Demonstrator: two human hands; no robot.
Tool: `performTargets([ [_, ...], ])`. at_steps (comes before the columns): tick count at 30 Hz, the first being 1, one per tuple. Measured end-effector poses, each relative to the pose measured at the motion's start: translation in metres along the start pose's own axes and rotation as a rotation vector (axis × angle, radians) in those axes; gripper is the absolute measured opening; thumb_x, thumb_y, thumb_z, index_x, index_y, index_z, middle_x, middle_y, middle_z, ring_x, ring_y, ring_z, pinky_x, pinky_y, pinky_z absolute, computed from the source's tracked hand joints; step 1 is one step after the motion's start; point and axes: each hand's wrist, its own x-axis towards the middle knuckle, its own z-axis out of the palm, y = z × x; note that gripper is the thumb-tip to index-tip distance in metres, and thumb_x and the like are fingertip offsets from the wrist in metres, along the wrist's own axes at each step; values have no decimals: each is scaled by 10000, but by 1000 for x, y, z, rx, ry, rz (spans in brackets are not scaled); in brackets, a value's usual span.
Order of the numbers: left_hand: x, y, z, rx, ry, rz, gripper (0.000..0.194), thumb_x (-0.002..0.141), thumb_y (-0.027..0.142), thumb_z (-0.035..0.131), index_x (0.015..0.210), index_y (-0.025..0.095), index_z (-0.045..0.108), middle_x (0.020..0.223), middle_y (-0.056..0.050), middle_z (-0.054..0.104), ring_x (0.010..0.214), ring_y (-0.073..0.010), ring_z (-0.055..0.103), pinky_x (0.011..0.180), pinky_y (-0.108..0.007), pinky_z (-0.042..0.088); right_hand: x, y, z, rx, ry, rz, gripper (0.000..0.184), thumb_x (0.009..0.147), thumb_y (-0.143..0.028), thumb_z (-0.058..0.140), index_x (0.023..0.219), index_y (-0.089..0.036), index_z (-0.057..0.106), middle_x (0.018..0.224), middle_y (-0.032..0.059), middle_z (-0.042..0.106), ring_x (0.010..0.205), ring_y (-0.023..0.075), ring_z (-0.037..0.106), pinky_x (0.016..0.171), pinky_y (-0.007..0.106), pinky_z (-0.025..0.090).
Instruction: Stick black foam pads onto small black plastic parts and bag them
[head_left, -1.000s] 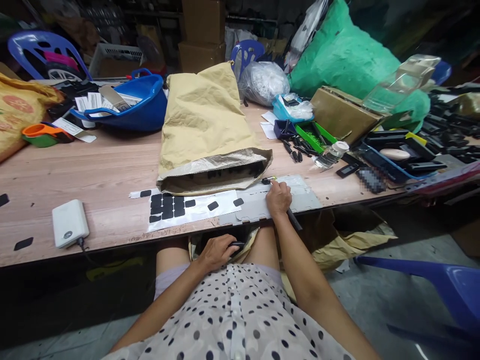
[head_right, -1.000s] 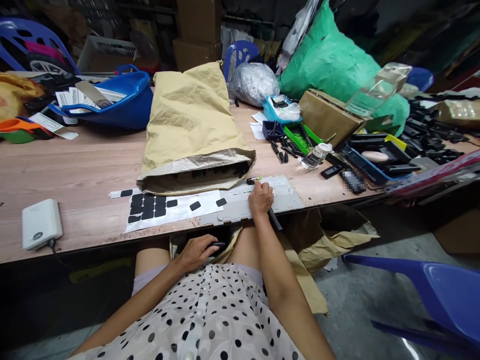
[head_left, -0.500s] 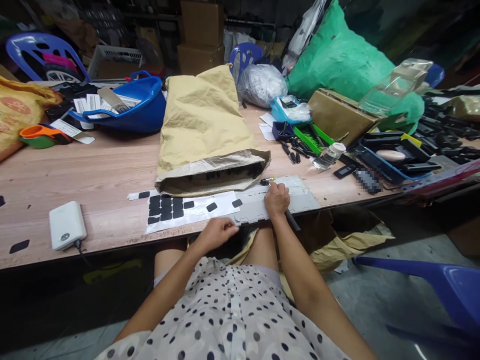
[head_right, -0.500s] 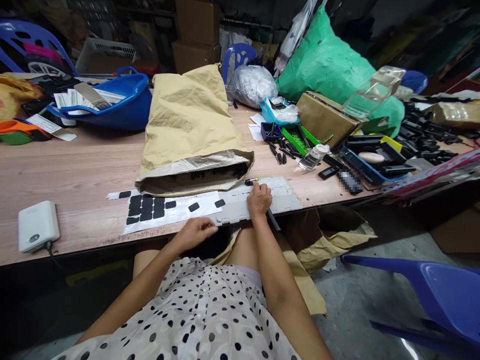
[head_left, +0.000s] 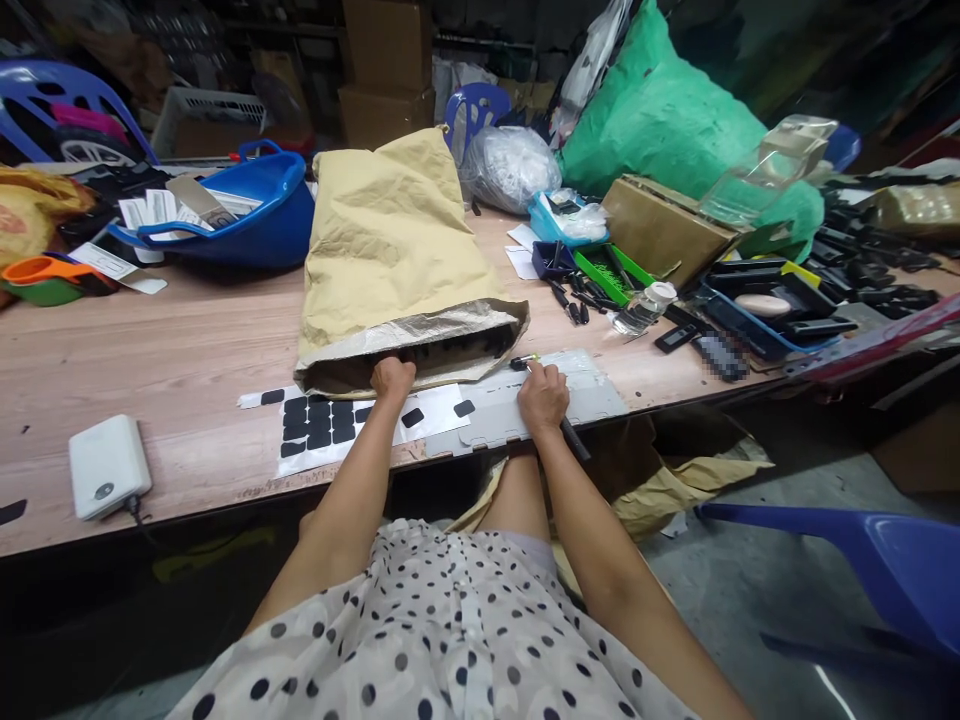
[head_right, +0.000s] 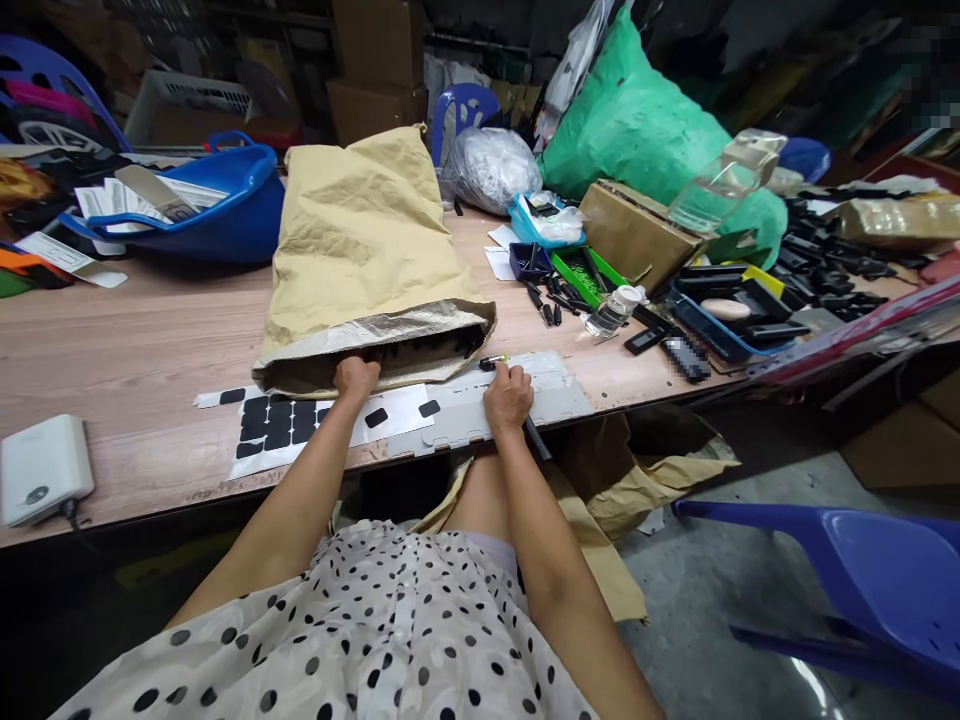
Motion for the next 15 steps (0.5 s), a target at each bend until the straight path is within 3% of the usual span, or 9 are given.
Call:
performTargets([
  [2, -15, -3, -6, 37, 70, 9, 195, 819, 354, 627, 869, 183, 709, 853, -151, 694, 893, -349, 682, 750, -429, 525, 0, -1, 0, -7, 11, -3, 366, 916, -145, 423, 1140, -186, 709, 959, 128, 602, 899, 252, 496, 709, 335, 370],
  [4, -35, -6, -12, 32, 103, 138, 200, 844, 364, 619, 941, 207, 697, 954, -114, 685, 873, -286, 666, 755, -378, 522, 0, -1, -1, -16, 3, 4, 370, 923, -147, 416, 1143, -184, 711, 970, 135, 608, 905, 258, 500, 712, 343, 371],
  [8, -71, -16, -18, -10, -51, 410, 163, 853, 289, 632, 1003, 251, 683, 1012, -46, 672, 873, -216, 640, 780, -319, 513, 0, -2, -4, -20, -19, 22, 371, 937, -157, 406, 1151, -183, 709, 989, 141, 610, 922, 265, 505, 723, 350, 375],
  [11, -79, -22, -16, -4, -149, 462, 157, 836, 262, 652, 987, 253, 697, 982, -42, 668, 926, -232, 631, 831, -340, 514, 0, -3, -6, -12, -27, 25, 365, 940, -164, 412, 1151, -179, 709, 985, 139, 606, 925, 261, 508, 729, 346, 377],
  [15, -74, -25, -11, -25, -178, 447, 173, 821, 281, 670, 984, 256, 722, 962, -37, 660, 908, -231, 627, 812, -346, 513, 2, -2, -7, 5, -57, 47, 375, 940, -156, 420, 1178, -183, 709, 1011, 146, 615, 944, 265, 517, 738, 347, 386],
])
